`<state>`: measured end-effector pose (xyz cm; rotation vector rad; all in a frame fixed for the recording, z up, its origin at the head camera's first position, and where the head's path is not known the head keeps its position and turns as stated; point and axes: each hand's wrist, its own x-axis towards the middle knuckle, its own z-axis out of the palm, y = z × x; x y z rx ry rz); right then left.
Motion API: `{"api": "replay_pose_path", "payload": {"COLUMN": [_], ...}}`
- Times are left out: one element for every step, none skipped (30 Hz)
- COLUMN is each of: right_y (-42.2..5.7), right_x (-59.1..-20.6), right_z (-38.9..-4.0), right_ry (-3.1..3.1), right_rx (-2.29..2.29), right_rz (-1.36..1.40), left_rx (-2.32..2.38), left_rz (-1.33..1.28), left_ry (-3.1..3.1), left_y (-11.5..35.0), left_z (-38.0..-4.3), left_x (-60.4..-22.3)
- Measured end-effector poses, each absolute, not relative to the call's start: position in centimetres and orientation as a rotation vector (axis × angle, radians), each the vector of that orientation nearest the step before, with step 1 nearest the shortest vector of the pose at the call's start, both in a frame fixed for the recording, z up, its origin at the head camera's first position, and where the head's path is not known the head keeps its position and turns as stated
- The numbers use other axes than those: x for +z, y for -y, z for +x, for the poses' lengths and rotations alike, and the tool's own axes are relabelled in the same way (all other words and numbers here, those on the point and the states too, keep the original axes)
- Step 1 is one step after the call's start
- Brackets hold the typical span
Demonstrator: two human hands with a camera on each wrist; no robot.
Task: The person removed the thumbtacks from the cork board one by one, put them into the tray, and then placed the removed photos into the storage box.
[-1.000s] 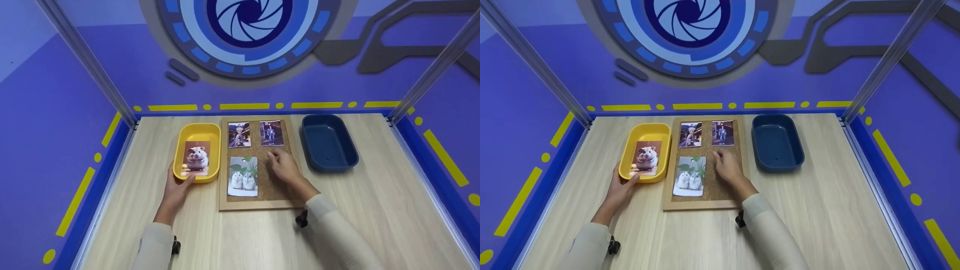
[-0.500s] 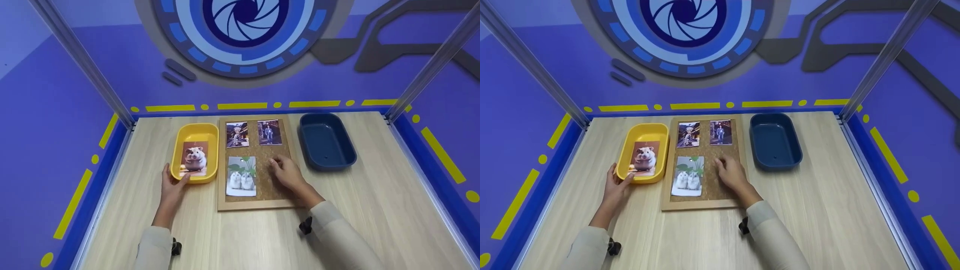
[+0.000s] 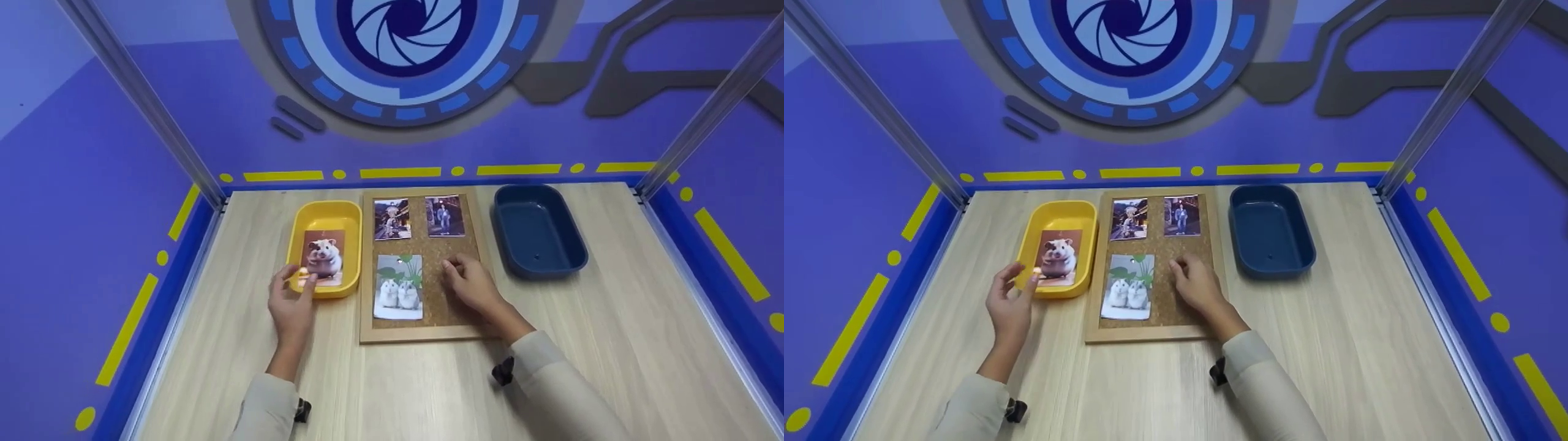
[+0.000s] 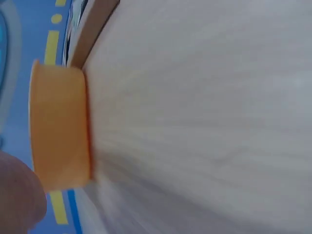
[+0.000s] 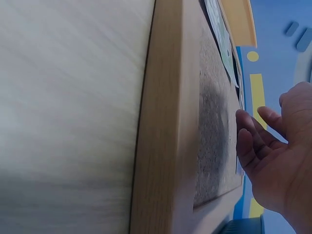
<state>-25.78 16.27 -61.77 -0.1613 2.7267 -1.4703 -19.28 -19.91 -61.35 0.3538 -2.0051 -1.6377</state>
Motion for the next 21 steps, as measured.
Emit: {"api": "replay_pose_path", "payload": {"right_y": [-16.2, -16.1, -16.1, -16.0, -15.9, -15.9, -15.8, -15.8, -15.8, -15.8, -15.8, -15.8, -15.9, -15.9, -15.9, -15.9, -15.9, -15.9, -15.8, -15.8, -15.8], "right_x": [-61.8, -61.8, -61.8, -61.8, -61.8, -61.8, -61.9, -61.9, -61.9, -62.0, -62.0, -62.0, -62.0, -62.0, -61.9, -61.9, -61.9, -61.8, -61.8, -61.8, -61.7], "right_z": [-25.8, -25.7, -25.7, -25.7, -25.7, -25.7, -25.7, -25.7, -25.7, -25.6, -25.6, -25.6, -25.5, -25.5, -25.5, -25.5, -25.4, -25.4, -25.4, -25.4, -25.3], "right_ry": [-2.729, -2.732, -2.737, -2.743, -2.746, -2.749, -2.755, -2.76, -2.764, -2.765, -2.766, -2.766, -2.765, -2.764, -2.763, -2.763, -2.761, -2.759, -2.754, -2.75, -2.745], "right_rx": [-1.47, -1.469, -1.468, -1.466, -1.464, -1.463, -1.459, -1.458, -1.458, -1.458, -1.459, -1.461, -1.461, -1.459, -1.457, -1.455, -1.453, -1.455, -1.458, -1.461, -1.463], "right_rz": [-0.166, -0.171, -0.179, -0.187, -0.195, -0.201, -0.204, -0.21, -0.216, -0.221, -0.225, -0.229, -0.233, -0.236, -0.236, -0.235, -0.232, -0.233, -0.233, -0.233, -0.231], "left_rx": [-1.629, -1.625, -1.632, -1.641, -1.648, -1.661, -1.68, -1.701, -1.722, -1.739, -1.748, -1.75, -1.741, -1.717, -1.681, -1.638, -1.585, -1.53, -1.474, -1.421, -1.375], "left_rz": [0.287, 0.222, 0.157, 0.094, 0.036, -0.023, -0.077, -0.125, -0.168, -0.206, -0.242, -0.273, -0.3, -0.329, -0.355, -0.383, -0.41, -0.429, -0.446, -0.46, -0.467], "left_ry": [2.005, 2.008, 2.012, 2.027, 2.055, 2.085, 2.123, 2.176, 2.239, 2.312, 2.383, 2.453, 2.523, 2.586, 2.64, 2.683, 2.721, 2.761, 2.797, 2.83, 2.862], "left_y": [19.3, 18.7, 18.1, 17.4, 16.8, 16.2, 15.6, 15.0, 14.4, 14.0, 13.5, 13.1, 12.8, 12.6, 12.4, 12.2, 12.1, 12.0, 12.0, 11.9, 11.9], "left_z": [-19.3, -19.3, -19.3, -19.2, -19.2, -19.1, -19.1, -19.0, -18.9, -18.9, -18.8, -18.8, -18.8, -18.8, -18.8, -18.9, -18.9, -19.0, -19.1, -19.2, -19.3], "left_x": [-61.2, -61.0, -60.9, -60.7, -60.6, -60.5, -60.4, -60.3, -60.2, -60.2, -60.4, -60.5, -60.7, -61.0, -61.3, -61.6, -61.9, -62.2, -62.5, -62.8, -63.1]}}
